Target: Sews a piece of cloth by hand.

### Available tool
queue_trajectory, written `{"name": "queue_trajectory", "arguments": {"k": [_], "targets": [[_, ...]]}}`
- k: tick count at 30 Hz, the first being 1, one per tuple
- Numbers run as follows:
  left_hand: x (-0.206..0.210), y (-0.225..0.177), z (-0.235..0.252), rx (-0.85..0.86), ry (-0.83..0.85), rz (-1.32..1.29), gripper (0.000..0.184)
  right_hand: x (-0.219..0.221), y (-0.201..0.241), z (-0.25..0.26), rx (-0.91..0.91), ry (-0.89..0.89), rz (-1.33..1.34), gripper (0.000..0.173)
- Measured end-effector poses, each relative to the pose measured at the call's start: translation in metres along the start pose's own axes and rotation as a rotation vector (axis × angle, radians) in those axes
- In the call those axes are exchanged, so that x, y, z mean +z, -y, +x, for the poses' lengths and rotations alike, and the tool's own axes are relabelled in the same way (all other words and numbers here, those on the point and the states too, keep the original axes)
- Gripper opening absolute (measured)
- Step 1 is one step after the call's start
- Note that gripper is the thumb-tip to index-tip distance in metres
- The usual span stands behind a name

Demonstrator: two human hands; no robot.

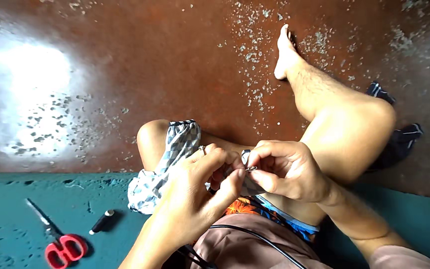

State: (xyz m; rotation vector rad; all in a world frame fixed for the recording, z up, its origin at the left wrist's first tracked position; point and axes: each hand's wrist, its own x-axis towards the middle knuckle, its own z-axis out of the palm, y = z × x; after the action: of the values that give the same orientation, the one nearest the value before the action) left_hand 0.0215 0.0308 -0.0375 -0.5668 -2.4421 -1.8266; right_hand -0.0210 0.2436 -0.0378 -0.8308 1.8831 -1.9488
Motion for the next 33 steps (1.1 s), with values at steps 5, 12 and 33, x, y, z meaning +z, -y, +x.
{"name": "queue_trajectory", "arguments": {"k": [5, 12, 33], "targets": [[-0.001, 0.0, -0.002, -0.163, 0.036, -0.126, 0.013, -0.002, 0.0, 0.001, 0.083, 0.018, 0.106, 0.006], [-0.018, -0.004, -0.011, -0.158, -0.009, -0.223, 0.02, -0.005, -0.003, 0.004, 0.191, 0.004, 0.234, 0.014], [0.037, -0.011, -0.036, -0.019, -0.239, 0.016, 0.016, 0.0, -0.003, 0.005, 0.111, -0.07, 0.172, 0.013]]}}
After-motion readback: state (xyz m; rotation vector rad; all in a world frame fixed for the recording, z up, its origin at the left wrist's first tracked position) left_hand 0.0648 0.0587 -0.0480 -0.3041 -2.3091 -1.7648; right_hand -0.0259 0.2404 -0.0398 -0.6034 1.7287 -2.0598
